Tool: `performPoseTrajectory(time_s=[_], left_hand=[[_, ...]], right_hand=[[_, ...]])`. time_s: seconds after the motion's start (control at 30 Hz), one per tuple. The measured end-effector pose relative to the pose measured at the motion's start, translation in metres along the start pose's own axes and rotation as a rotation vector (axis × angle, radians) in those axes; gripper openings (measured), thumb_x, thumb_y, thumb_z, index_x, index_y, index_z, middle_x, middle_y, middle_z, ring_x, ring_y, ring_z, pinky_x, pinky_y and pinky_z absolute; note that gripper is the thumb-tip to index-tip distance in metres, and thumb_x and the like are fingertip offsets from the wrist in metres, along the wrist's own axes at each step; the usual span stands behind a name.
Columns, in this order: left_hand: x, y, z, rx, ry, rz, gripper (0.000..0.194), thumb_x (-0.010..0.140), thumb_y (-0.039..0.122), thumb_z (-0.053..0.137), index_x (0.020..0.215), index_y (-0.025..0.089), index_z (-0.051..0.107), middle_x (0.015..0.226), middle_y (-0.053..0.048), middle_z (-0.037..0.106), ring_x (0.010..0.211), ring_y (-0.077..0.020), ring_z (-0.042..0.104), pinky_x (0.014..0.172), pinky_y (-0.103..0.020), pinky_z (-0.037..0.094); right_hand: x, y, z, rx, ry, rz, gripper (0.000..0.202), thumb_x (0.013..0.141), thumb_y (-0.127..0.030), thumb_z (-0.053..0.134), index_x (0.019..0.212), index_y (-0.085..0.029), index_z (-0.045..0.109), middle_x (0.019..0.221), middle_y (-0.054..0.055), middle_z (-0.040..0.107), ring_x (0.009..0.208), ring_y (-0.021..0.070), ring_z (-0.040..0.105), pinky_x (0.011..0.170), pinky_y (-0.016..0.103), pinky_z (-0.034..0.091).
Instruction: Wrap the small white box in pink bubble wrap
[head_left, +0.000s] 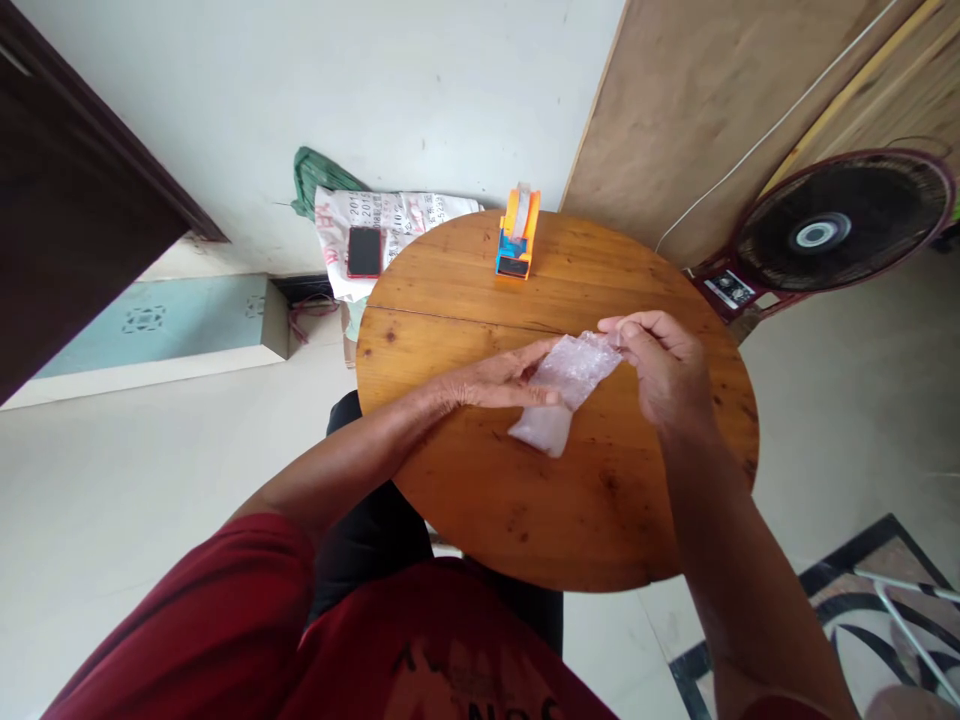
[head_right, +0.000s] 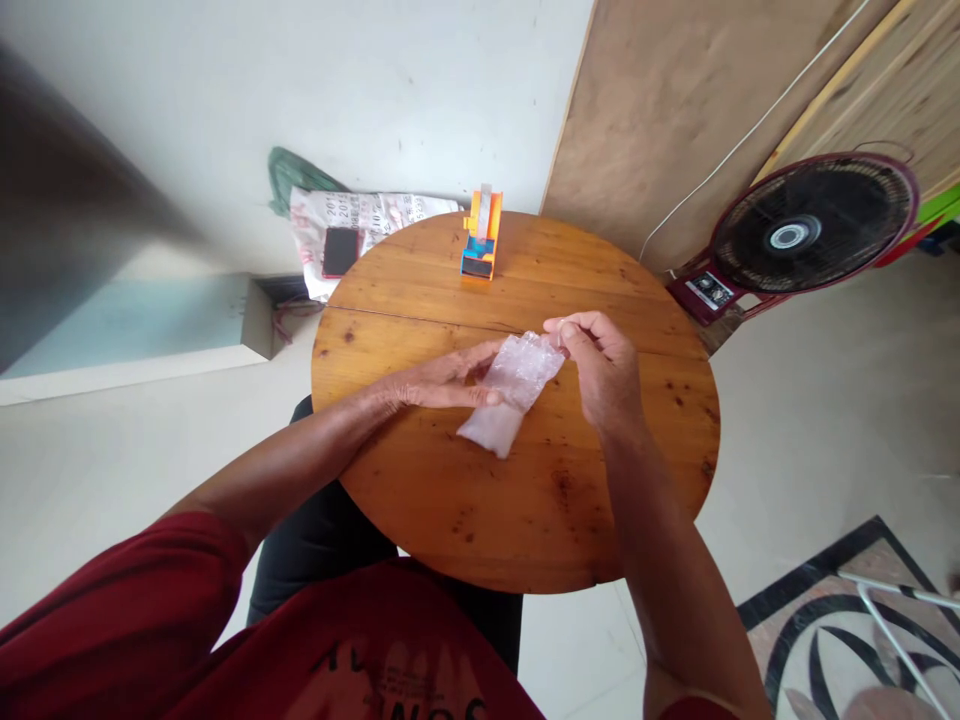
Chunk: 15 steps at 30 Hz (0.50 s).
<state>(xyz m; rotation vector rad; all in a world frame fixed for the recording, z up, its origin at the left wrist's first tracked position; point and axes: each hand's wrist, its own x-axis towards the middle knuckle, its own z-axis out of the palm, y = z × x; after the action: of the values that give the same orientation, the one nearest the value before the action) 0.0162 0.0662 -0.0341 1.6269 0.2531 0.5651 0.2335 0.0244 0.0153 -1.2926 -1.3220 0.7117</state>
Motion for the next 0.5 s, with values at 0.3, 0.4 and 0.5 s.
performPoseTrajectory(time_s=[0.3, 0.4, 0.5], left_hand=[[0.003, -0.013, -0.005, -0.088, 0.108, -0.057, 0.049, 0.089, 0.050, 0.066, 0.128, 0.021, 0.063, 0.124, -0.008, 0.068, 0.115, -0.0249, 0.062, 0.099, -0.038, 0.046], [0.005, -0.018, -0.003, -0.169, 0.178, -0.097, 0.046, 0.082, 0.051, 0.073, 0.111, 0.016, 0.068, 0.100, -0.006, 0.070, 0.091, -0.0189, 0.065, 0.082, -0.031, 0.048], [0.009, -0.023, -0.001, -0.231, 0.241, -0.121, 0.044, 0.074, 0.050, 0.080, 0.096, 0.013, 0.068, 0.084, -0.003, 0.067, 0.078, -0.0142, 0.061, 0.073, -0.026, 0.046]], right_hand=[[0.034, 0.001, -0.007, -0.099, -0.129, 0.002, 0.007, 0.081, -0.028, 0.070, 0.078, -0.025, 0.075, 0.076, 0.003, 0.074, 0.074, 0.0218, 0.069, 0.075, 0.044, 0.058], [0.042, 0.009, -0.008, -0.142, -0.122, -0.011, 0.007, 0.081, -0.027, 0.070, 0.078, -0.025, 0.076, 0.076, 0.003, 0.075, 0.075, 0.0214, 0.069, 0.077, 0.044, 0.058], [0.047, 0.015, -0.004, -0.151, -0.112, -0.035, 0.007, 0.081, -0.029, 0.071, 0.076, -0.026, 0.076, 0.075, 0.002, 0.075, 0.074, 0.0213, 0.068, 0.076, 0.044, 0.057]])
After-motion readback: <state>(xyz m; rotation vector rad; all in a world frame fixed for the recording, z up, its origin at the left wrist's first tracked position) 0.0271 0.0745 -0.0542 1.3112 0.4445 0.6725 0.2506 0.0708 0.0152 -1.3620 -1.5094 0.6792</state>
